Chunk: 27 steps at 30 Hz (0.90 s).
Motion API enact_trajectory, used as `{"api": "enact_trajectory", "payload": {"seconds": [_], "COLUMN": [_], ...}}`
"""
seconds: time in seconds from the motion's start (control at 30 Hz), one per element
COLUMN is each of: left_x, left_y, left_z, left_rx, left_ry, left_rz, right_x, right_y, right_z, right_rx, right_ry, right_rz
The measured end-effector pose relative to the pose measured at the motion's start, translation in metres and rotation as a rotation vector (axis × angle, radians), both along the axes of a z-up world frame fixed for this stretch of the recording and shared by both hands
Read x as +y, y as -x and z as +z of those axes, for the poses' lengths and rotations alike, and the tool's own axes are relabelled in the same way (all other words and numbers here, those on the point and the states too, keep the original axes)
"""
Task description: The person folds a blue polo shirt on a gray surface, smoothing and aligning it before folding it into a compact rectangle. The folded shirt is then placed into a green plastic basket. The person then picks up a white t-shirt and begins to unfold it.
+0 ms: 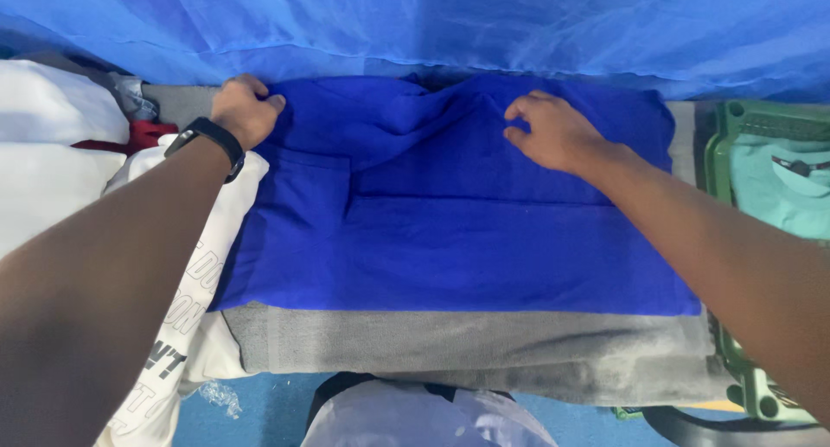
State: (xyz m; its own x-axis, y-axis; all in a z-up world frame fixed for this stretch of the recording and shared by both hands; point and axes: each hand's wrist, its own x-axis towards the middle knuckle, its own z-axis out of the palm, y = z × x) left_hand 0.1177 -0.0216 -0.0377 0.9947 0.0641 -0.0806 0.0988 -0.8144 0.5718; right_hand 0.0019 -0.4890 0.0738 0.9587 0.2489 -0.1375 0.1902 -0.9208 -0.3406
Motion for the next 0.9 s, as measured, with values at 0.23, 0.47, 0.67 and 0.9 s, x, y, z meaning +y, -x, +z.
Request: {"api": "enact_trajectory", "payload": {"seconds": [0.23,0.47,0.67,0.9], "left_x": [0.005,-0.004,-0.001,-0.020], "left_y": [-0.020,-0.022,-0.041,-0.042], "left_z": [0.006,0.017,-0.017,0.014], "left_rx": [-0.090,0.125,-0.093,0.086], "left_ry": [-0.101,-0.143,-0.230,-0.075], "left_rz": [-0.061,-0.060,-0.197,-0.033], "right_x": [0.029,0.040,0.041,0.049], "right_y": [-0.062,-0.066,-0.039,0.018], "right_z": [-0.019,-0.022,0.018,0.031], "right_rx": [-0.066,-0.311,-0.191,-0.094], "right_ry": [0.102,0.204,0.094,-0.121], "right_rz": [0.100,0.204,0.267,0.154]}}
